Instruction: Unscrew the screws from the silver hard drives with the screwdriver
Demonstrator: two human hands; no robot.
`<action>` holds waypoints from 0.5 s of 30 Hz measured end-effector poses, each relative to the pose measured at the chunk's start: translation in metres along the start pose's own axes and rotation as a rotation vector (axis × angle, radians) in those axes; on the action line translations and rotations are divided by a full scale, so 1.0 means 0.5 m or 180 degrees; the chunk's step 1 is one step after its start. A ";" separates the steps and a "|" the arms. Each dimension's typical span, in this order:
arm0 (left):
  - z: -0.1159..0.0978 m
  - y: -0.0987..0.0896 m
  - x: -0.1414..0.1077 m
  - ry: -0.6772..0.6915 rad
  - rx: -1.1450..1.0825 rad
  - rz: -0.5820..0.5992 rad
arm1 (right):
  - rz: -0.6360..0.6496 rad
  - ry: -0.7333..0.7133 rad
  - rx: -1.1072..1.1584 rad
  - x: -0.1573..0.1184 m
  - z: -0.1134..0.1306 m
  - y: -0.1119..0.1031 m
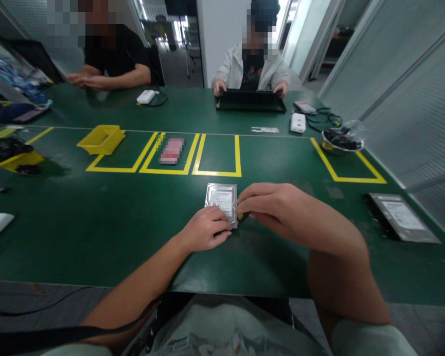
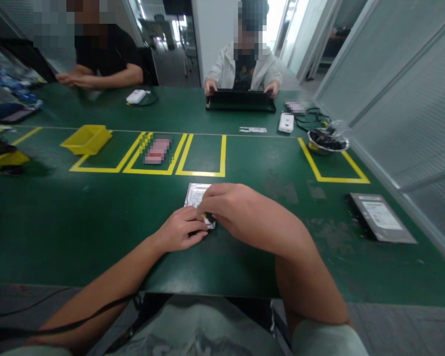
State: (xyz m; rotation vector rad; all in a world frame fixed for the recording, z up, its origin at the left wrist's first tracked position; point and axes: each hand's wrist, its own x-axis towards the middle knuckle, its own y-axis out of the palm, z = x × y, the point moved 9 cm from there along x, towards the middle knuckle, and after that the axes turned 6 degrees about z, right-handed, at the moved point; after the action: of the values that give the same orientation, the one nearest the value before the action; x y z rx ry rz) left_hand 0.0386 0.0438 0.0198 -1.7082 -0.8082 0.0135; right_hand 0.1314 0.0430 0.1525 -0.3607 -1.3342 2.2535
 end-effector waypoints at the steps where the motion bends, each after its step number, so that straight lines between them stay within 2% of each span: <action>1: 0.000 0.001 -0.001 -0.0003 -0.0015 0.0007 | -0.0011 0.0049 -0.0055 0.000 -0.002 0.000; 15: -0.003 0.007 -0.005 0.0081 0.0184 0.0068 | -0.0223 0.0768 -0.0978 0.011 -0.030 0.004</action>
State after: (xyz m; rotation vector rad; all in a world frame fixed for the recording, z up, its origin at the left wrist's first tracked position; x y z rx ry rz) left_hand 0.0391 0.0410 0.0163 -1.6592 -0.7637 0.0294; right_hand 0.1331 0.0561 0.1435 -0.6588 -1.5348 1.8787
